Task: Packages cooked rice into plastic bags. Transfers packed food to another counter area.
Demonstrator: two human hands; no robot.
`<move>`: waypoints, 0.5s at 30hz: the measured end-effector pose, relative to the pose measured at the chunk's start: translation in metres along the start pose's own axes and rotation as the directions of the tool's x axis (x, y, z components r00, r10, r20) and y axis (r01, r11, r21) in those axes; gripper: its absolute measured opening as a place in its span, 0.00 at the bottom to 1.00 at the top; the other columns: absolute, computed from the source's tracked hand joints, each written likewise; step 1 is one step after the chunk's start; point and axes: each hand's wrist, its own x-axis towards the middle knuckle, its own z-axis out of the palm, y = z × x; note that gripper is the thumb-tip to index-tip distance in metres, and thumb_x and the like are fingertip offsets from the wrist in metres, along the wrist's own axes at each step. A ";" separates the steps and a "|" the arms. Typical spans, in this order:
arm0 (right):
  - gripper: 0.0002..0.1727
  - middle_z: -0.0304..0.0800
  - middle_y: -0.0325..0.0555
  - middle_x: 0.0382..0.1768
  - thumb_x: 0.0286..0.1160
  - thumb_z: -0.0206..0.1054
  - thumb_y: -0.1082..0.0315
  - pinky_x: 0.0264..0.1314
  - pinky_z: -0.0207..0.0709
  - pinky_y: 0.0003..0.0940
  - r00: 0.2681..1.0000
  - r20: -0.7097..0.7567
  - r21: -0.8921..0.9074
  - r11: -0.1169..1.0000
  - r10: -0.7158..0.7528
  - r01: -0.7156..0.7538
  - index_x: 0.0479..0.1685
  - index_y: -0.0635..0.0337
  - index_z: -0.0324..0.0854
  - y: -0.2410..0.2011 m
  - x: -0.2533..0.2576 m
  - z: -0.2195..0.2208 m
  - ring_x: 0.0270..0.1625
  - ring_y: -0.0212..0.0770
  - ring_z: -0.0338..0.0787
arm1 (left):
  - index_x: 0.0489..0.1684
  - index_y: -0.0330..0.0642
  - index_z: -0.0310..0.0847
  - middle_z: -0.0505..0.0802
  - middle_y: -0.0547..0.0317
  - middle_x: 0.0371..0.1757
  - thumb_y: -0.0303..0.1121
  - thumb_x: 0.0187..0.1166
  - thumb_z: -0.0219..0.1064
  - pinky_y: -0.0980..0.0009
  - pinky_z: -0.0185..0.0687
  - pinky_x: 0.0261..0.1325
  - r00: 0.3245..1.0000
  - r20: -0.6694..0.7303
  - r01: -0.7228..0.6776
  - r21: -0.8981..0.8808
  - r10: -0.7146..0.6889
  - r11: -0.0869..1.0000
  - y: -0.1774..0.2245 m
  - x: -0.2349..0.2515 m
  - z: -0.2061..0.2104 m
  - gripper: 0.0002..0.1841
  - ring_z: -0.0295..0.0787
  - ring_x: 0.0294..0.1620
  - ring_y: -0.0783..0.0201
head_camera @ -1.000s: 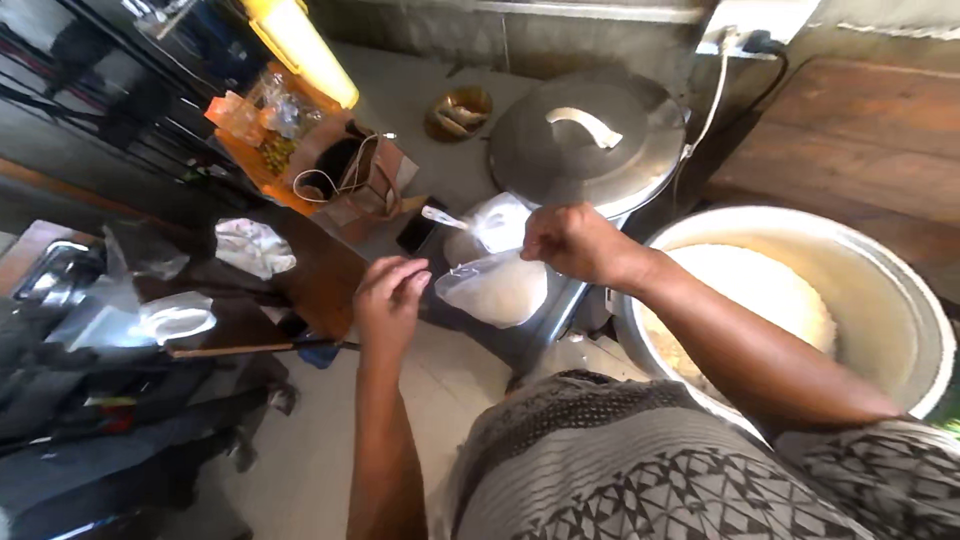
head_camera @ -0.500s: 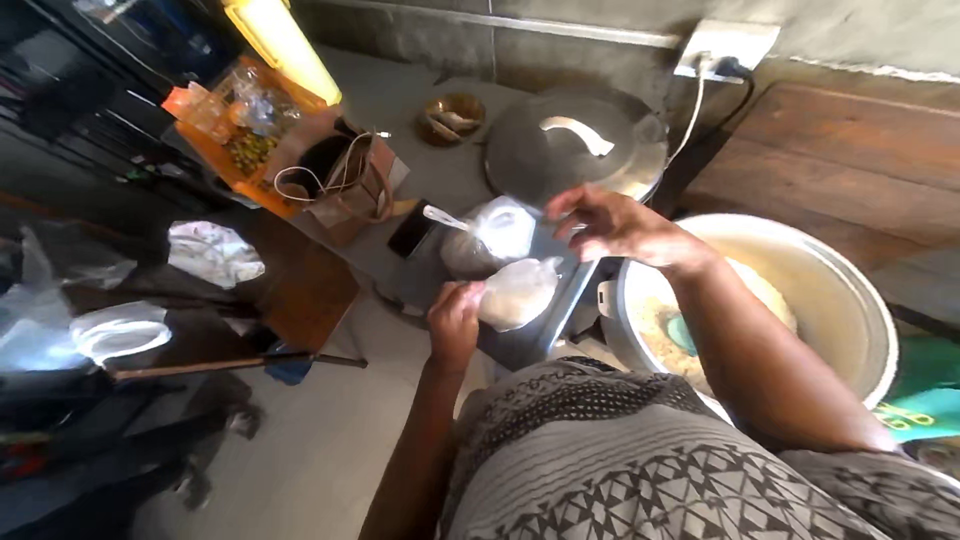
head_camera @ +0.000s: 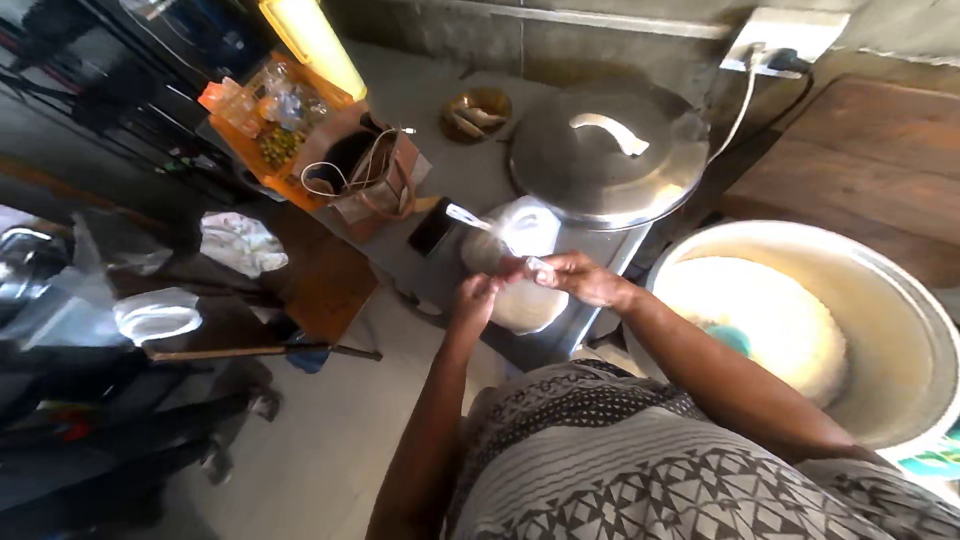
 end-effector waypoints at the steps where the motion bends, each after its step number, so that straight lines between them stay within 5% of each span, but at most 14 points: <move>1: 0.20 0.95 0.45 0.55 0.90 0.54 0.61 0.74 0.81 0.37 1.000 -0.001 0.047 0.999 0.010 -0.010 0.51 0.65 0.90 0.001 0.003 0.002 0.64 0.36 0.90 | 0.53 0.34 0.87 0.92 0.46 0.50 0.36 0.87 0.63 0.55 0.82 0.61 1.000 -0.021 0.008 0.003 -0.008 1.000 -0.001 0.003 0.001 0.14 0.88 0.52 0.57; 3: 0.20 0.93 0.41 0.41 0.91 0.48 0.65 0.57 0.85 0.33 0.997 -0.065 0.032 0.999 0.038 -0.036 0.44 0.63 0.88 0.001 0.009 0.008 0.46 0.33 0.91 | 0.45 0.36 0.88 0.91 0.50 0.42 0.38 0.84 0.67 0.56 0.82 0.52 0.997 -0.082 -0.010 0.023 0.012 1.000 0.001 0.004 0.001 0.13 0.86 0.44 0.59; 6: 0.16 0.83 0.40 0.27 0.90 0.51 0.63 0.40 0.79 0.42 0.979 -0.204 -0.344 0.936 0.010 -0.081 0.51 0.61 0.84 -0.003 0.019 0.018 0.29 0.37 0.82 | 0.44 0.36 0.90 0.91 0.51 0.38 0.38 0.83 0.69 0.57 0.82 0.49 0.986 -0.149 -0.067 0.100 0.082 0.993 0.013 -0.003 0.001 0.12 0.86 0.39 0.60; 9: 0.16 0.89 0.50 0.38 0.90 0.56 0.58 0.60 0.74 0.65 0.966 -0.235 -0.592 0.771 0.112 -0.233 0.62 0.59 0.76 -0.012 0.023 0.030 0.43 0.53 0.89 | 0.49 0.37 0.90 0.93 0.53 0.39 0.33 0.80 0.72 0.63 0.85 0.41 0.973 -0.190 -0.129 0.017 0.129 0.992 0.012 -0.007 0.007 0.10 0.87 0.33 0.64; 12: 0.22 0.88 0.48 0.41 0.88 0.50 0.49 0.68 0.66 0.66 0.946 -0.196 -0.586 0.743 0.257 -0.323 0.66 0.55 0.71 -0.012 0.025 0.034 0.52 0.51 0.88 | 0.67 0.36 0.80 0.91 0.52 0.43 0.25 0.77 0.71 0.69 0.87 0.35 0.964 -0.163 -0.233 -0.150 0.208 0.961 0.009 -0.014 0.016 0.19 0.87 0.31 0.67; 15: 0.32 0.89 0.49 0.45 0.88 0.44 0.36 0.73 0.62 0.66 0.941 -0.164 -0.577 0.744 0.297 -0.335 0.67 0.55 0.70 -0.013 0.024 0.035 0.57 0.50 0.88 | 0.68 0.34 0.80 0.93 0.52 0.44 0.23 0.73 0.70 0.67 0.89 0.44 0.927 -0.191 -0.347 -0.103 0.323 0.932 0.001 -0.016 0.025 0.22 0.90 0.38 0.67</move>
